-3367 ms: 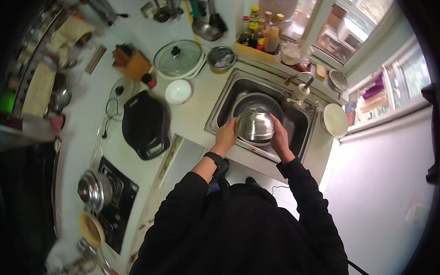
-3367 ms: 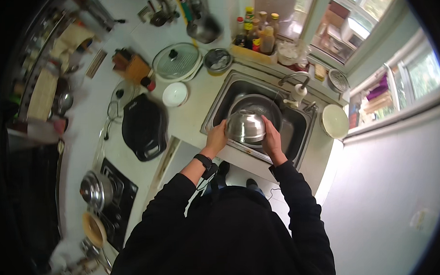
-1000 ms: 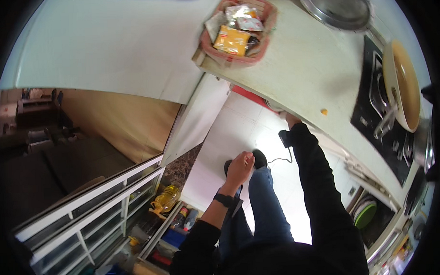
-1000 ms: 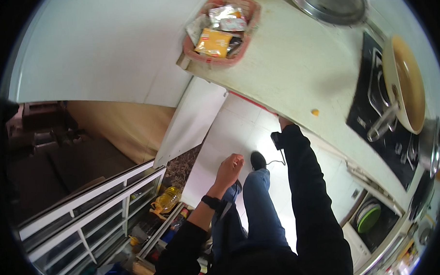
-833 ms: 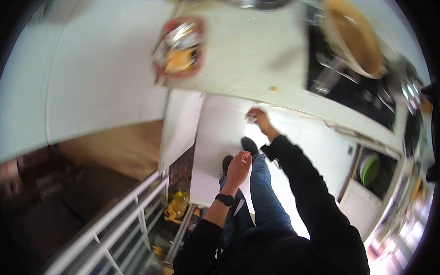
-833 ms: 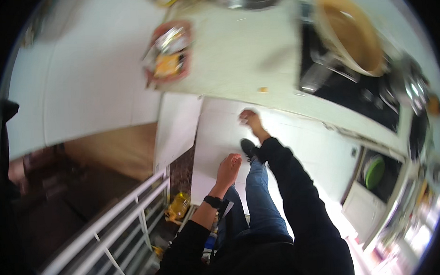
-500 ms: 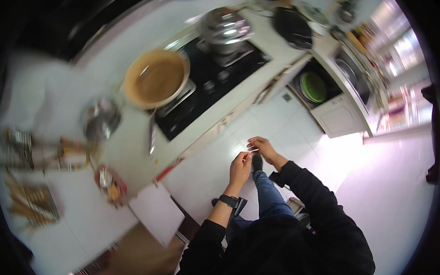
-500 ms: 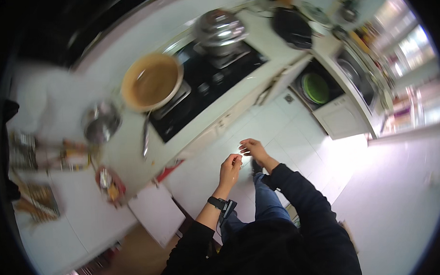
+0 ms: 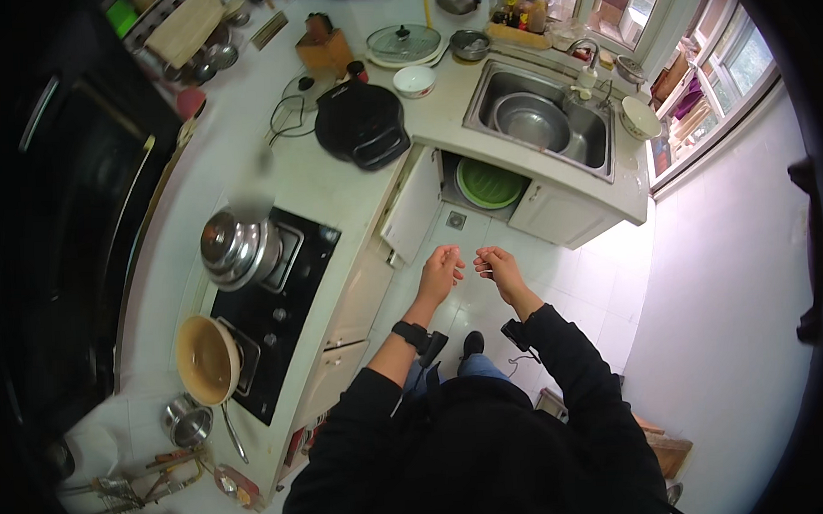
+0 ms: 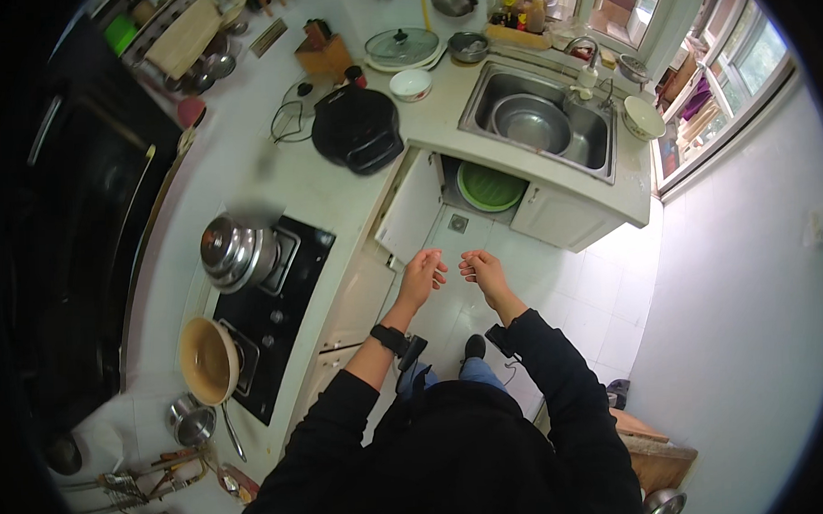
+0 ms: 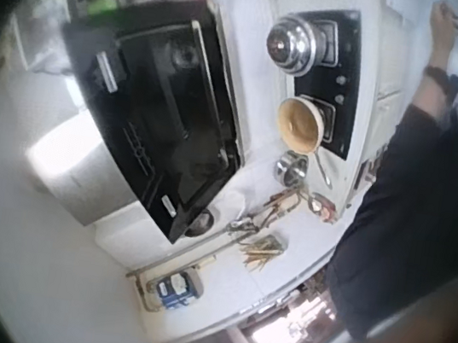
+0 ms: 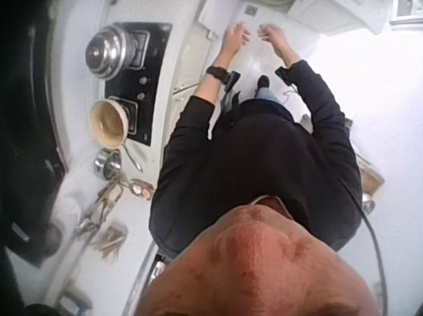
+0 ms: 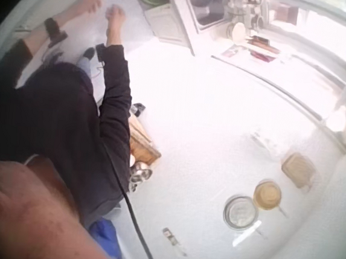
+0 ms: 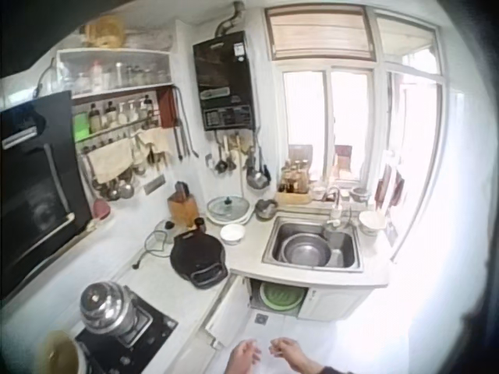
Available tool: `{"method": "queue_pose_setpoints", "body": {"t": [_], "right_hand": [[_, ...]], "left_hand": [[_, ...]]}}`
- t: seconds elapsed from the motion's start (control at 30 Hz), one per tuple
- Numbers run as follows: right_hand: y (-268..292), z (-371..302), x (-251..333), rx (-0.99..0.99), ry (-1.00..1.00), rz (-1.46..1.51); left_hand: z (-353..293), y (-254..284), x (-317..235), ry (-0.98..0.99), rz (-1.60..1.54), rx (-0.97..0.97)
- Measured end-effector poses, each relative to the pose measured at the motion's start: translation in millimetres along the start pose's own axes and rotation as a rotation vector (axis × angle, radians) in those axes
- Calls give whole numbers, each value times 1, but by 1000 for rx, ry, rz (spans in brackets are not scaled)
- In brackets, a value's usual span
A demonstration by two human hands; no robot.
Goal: The person washes several kitchen items at the sink, including a frying pan, chopsticks, bowls, a plate, a spoon, and a metal bowl. They rinse each item under running water and place them on a nearby drying rack.
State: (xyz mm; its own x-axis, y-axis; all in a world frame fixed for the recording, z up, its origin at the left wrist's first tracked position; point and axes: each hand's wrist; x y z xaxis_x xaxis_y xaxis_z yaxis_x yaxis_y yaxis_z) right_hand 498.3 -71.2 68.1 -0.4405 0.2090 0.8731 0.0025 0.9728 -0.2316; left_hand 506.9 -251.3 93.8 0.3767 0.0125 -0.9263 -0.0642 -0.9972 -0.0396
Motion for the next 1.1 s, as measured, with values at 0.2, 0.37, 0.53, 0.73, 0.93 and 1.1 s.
{"method": "queue_pose_setpoints", "body": {"t": [0.2,0.37,0.53,0.73,0.93,1.1], "right_hand": [[39,95,68,-11,14,29],[60,215,113,-34,35,15],[85,335,159,-173,12,42],[110,409,202,-278,-90,72],[159,459,229,-314,-99,122],[261,491,235,-464,-99,197]], "left_hand": [[175,-12,-67,113,-160,-1],[351,-1,-92,166,-271,-50],[532,14,-113,241,-466,-188],[640,42,-104,379,-517,-431],[687,72,-72,341,-637,-367],[649,9,-96,337,-395,-313]]}}
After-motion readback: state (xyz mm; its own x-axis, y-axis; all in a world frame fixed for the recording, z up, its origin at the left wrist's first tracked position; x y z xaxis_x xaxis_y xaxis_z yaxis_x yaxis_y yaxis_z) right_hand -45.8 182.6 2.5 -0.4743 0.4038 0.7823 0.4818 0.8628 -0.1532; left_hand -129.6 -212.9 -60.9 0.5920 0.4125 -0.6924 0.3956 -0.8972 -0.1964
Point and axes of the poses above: each hand's wrist, its own z-axis towards the middle knuckle, its own y-axis out of the back of the hand, x = y × z, and after that the axes turned 4 degrees about y, right-handed
